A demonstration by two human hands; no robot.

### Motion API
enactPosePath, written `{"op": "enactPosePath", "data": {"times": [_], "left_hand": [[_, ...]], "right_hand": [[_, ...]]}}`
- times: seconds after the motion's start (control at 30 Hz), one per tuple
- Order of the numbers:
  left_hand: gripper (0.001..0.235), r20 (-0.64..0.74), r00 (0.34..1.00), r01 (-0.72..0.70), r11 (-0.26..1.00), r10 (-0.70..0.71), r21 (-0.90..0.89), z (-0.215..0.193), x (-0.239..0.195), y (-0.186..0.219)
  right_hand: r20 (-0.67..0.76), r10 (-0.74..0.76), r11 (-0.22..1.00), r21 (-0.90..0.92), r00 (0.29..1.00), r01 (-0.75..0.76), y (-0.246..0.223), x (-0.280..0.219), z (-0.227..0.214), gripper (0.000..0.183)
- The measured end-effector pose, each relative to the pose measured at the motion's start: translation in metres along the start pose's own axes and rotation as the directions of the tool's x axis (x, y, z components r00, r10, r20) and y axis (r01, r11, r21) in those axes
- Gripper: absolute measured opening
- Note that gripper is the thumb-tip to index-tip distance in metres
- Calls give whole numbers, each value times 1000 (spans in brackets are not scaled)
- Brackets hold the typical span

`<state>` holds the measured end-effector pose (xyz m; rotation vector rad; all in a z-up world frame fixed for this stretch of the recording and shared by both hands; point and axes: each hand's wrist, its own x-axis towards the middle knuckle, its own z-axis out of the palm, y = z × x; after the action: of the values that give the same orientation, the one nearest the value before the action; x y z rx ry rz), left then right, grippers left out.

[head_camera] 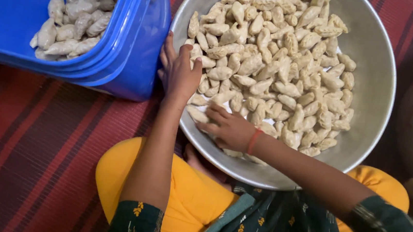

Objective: The person sits on a mat and sorts small, crescent-shaped dough pieces from a large metal bowl into a blue plastic container. They pick up handfuls of dough, separate them, and transfer them into the container repeatedly.

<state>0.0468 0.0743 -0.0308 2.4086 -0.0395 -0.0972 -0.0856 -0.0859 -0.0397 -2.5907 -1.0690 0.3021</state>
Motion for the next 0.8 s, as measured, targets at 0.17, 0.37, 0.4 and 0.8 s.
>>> {"op": "enactPosePath", "data": {"times": [0.17, 0.37, 0.4, 0.8], "left_hand": [[44, 2, 1000, -20, 1000, 20, -14, -1, -1, 3], [46, 24, 1000, -3, 1000, 4, -24, -4, -2, 7], [47, 28, 1000, -2, 1000, 2, -19, -5, -2, 9], [49, 45, 999, -13, 1000, 12, 9, -4, -3, 6]], "right_hand": [[232, 60, 976, -216, 971, -9, 13, -66, -13, 50], [304, 100, 995, -22, 947, -98, 20, -100, -59, 17], [292, 169, 985, -23, 941, -169, 25, -101, -66, 18], [-180, 418, 864, -223, 890, -451, 20, -33, 8, 39]]}}
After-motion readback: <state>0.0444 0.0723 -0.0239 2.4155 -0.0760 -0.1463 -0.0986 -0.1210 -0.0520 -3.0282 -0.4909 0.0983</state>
